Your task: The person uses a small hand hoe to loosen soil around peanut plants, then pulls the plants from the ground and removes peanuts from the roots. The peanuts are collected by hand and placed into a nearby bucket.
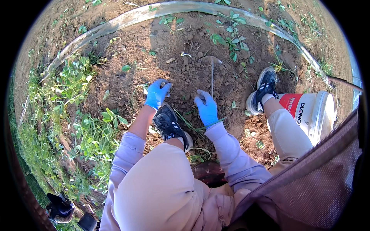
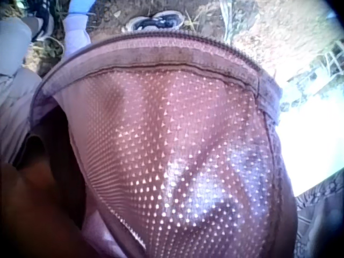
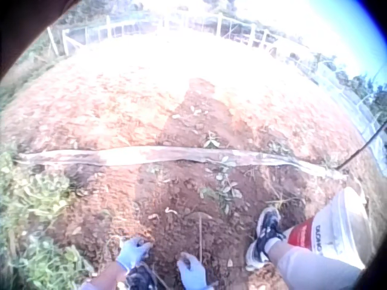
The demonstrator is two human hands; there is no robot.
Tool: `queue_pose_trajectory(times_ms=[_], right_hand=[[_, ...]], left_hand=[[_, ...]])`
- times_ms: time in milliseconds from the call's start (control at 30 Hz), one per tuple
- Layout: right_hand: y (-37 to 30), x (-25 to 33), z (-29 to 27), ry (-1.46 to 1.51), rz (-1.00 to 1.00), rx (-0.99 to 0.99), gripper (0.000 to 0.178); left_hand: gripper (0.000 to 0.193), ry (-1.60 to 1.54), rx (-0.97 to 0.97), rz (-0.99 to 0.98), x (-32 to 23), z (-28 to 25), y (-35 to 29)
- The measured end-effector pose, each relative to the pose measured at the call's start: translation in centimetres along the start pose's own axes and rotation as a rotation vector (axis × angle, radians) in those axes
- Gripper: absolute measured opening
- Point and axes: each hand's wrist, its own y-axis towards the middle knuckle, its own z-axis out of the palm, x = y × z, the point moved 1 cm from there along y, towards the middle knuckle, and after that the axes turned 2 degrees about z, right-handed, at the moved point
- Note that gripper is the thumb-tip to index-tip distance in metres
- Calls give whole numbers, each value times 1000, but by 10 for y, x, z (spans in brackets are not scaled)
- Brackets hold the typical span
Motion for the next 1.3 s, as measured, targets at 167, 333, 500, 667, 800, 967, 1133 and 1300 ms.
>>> queue_pose_trajectory(times_ms=[167, 333, 500, 667, 800, 967, 1133, 1300], right_hand=[[0, 26, 10, 231, 31, 218, 31], [-4, 41, 12, 264, 126, 113, 9], [-9, 30, 18, 354, 142, 53, 14], [-3, 35, 8, 401, 363, 70, 23], [-1, 43, 6, 307, 371, 192, 28], [-7, 39, 17, 291, 208, 169, 25], [-14, 32, 26, 220, 180, 31, 26], [-5, 41, 8, 274, 405, 117, 22]], left_hand=[[19, -121, 256, -29, -42, 35, -58], [25, -236, 294, -10, -46, 38, -76], [25, 81, 192, 235, -38, 44, -79], [25, 291, 85, 418, -41, 41, -85], [25, 261, 19, 440, -53, 36, -88], [21, 28, 36, 331, -42, 38, -84], [17, 360, 63, 522, -44, 34, -90], [17, 281, 115, 557, -48, 34, -96]])
